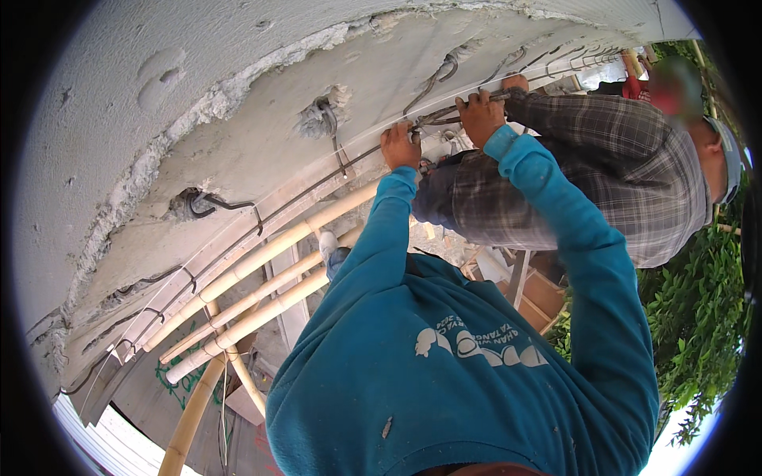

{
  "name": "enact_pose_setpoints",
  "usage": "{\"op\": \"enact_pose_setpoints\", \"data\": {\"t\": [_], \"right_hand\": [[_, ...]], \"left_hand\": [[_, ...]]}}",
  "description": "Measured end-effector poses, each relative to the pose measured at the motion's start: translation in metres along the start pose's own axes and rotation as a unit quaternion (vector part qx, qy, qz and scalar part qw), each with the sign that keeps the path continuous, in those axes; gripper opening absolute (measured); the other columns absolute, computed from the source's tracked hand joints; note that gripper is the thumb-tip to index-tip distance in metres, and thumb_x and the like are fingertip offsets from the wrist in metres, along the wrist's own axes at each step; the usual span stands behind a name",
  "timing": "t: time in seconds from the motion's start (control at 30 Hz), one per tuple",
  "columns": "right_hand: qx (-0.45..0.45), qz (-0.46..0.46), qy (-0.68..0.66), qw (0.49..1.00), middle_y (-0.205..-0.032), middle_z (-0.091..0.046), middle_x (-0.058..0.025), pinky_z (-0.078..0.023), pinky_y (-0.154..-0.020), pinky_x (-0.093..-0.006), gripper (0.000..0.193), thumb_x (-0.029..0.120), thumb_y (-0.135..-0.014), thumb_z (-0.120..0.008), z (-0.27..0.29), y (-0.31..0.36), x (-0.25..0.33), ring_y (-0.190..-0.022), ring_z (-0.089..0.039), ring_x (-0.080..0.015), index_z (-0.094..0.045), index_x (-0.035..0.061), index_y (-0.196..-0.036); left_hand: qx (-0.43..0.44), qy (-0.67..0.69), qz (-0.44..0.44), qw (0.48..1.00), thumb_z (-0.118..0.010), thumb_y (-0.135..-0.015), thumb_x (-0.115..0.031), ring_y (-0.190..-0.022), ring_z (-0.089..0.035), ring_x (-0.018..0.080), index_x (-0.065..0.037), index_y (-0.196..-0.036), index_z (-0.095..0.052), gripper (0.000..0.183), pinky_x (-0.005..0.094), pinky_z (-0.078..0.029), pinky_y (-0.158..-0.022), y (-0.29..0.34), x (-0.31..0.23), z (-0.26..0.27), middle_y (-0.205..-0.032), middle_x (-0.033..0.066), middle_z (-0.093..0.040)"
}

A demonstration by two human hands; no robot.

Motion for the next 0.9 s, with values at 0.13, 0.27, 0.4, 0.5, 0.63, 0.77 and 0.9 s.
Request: {"op": "enact_pose_setpoints", "data": {"t": [0.13,0.27,0.4,0.5,0.63,0.77,0.9], "right_hand": [[0.022,0.03,0.018,0.999,-0.106,-0.058,-0.0123,-0.051,-0.078,-0.0529,0.053,0.023,-0.086,-0.057,-0.005,-0.01,0.004,-0.107,-0.051,-0.0318,-0.049,0.0174,-0.138],[0.033,0.045,0.058,0.997,-0.112,-0.056,-0.0121,-0.047,-0.084,-0.0576,0.054,0.024,-0.089,-0.055,0.001,-0.014,0.005,-0.112,-0.048,-0.0338,-0.045,0.0177,-0.141],[0.065,0.041,0.089,0.993,-0.118,-0.053,-0.0113,-0.044,-0.085,-0.0626,0.048,0.024,-0.091,-0.052,0.019,-0.024,0.017,-0.115,-0.045,-0.0353,-0.046,0.0155,-0.139],[0.086,0.036,0.06,0.994,-0.128,-0.05,-0.0164,-0.039,-0.091,-0.0686,0.049,0.023,-0.091,-0.051,0.02,-0.028,0.022,-0.121,-0.041,-0.0417,-0.047,0.0085,-0.137],[0.153,0.049,0.055,0.985,-0.134,-0.048,-0.0206,-0.037,-0.093,-0.0716,0.051,0.023,-0.09,-0.052,0.021,-0.029,0.022,-0.123,-0.039,-0.047,-0.047,0.0054,-0.138],[0.116,0.042,0.036,0.992,-0.131,-0.051,-0.021,-0.038,-0.091,-0.0727,0.048,0.026,-0.09,-0.053,0.009,-0.019,0.017,-0.124,-0.039,-0.0474,-0.053,0.0064,-0.133],[0.11,0.109,0.155,0.976,-0.118,-0.057,-0.0199,-0.046,-0.077,-0.0665,0.052,0.022,-0.088,-0.053,0.036,-0.015,0.027,-0.111,-0.049,-0.0409,-0.047,0.0078,-0.138]], "left_hand": [[-0.001,-0.004,0.004,1.0,-0.075,-0.067,-0.014,-0.094,-0.06,0.0299,-0.015,-0.098,-0.061,0.034,0.0405,-0.042,-0.088,0.001,-0.002,0.001,-0.094,0.0043,-0.066],[0.008,-0.002,0.004,1.0,-0.075,-0.068,-0.014,-0.094,-0.06,0.0299,-0.014,-0.098,-0.06,0.033,0.0412,-0.042,-0.088,0.0,-0.004,0.004,-0.094,0.005,-0.066],[0.007,-0.022,0.002,1.0,-0.075,-0.068,-0.015,-0.094,-0.061,0.0294,-0.013,-0.1,-0.059,0.036,0.0413,-0.042,-0.088,0.0,-0.002,0.001,-0.094,0.0059,-0.066],[-0.002,-0.025,0.0,1.0,-0.076,-0.069,-0.016,-0.093,-0.061,0.0286,-0.012,-0.103,-0.058,0.038,0.0412,-0.042,-0.088,0.001,-0.002,-0.001,-0.094,0.006,-0.066],[-0.011,-0.022,-0.004,1.0,-0.076,-0.069,-0.017,-0.092,-0.062,0.0277,-0.011,-0.104,-0.057,0.041,0.0412,-0.042,-0.087,0.001,0.003,-0.005,-0.093,0.0069,-0.066],[0.003,-0.024,0.003,1.0,-0.076,-0.068,-0.016,-0.091,-0.062,0.0283,-0.01,-0.103,-0.056,0.04,0.042,-0.042,-0.086,0.007,-0.003,0.0,-0.092,0.0091,-0.065],[-0.002,-0.03,-0.006,1.0,-0.075,-0.068,-0.015,-0.091,-0.061,0.0296,-0.009,-0.104,-0.056,0.042,0.0426,-0.043,-0.085,0.005,-0.008,0.007,-0.091,0.01,-0.065]]}}
Point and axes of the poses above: each hand's wrist, its own y-axis away from the middle knuckle, its own z-axis out of the back of the hand, x = y × z, the point moved 1 cm from there along -y, towards the middle knuckle
